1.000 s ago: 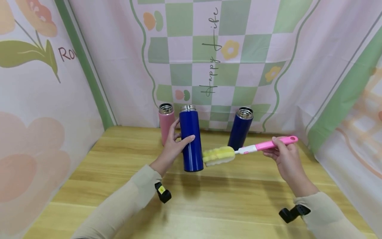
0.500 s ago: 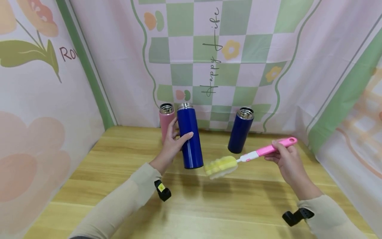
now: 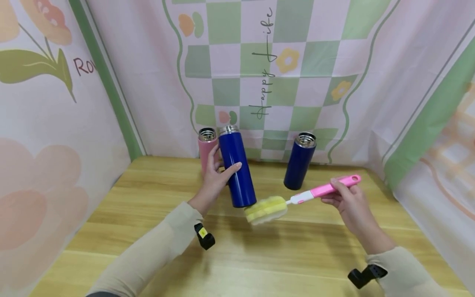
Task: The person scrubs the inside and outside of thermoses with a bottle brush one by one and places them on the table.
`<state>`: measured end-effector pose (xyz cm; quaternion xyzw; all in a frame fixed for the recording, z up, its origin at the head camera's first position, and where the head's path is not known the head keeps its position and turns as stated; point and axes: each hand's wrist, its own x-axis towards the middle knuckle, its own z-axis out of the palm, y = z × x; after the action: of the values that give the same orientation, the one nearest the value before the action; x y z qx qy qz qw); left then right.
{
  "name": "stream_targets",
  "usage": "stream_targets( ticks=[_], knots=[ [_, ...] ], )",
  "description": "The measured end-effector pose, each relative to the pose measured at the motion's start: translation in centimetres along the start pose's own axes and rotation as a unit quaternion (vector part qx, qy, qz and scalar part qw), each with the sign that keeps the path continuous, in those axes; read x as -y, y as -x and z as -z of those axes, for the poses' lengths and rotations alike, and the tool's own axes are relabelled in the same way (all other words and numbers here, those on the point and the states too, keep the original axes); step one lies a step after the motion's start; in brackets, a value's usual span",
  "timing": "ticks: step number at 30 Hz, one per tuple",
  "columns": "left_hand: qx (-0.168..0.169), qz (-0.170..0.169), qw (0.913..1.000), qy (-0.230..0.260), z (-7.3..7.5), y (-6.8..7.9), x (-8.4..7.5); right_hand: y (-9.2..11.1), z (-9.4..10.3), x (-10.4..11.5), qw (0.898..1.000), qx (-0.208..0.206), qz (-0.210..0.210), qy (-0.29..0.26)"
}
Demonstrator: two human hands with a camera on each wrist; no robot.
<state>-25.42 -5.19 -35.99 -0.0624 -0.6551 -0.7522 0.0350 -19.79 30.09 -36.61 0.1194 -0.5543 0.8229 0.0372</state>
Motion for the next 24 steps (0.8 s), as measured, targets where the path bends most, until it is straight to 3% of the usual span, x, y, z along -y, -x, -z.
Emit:
stream_targets(
  ticks=[16,24],
  knots=[
    [-0.011,-0.008,0.9998,0.012,-0.6,0.3,0.0,0.6,-2.2,-2.3,0.999,-0.024,0.014,0.018],
    [-0.001,-0.011,0.9998,0.014,-1.0,0.5,-0.3,0.5,-2.6,-2.8,0.999,-0.03,0.023,0.037]
  ],
)
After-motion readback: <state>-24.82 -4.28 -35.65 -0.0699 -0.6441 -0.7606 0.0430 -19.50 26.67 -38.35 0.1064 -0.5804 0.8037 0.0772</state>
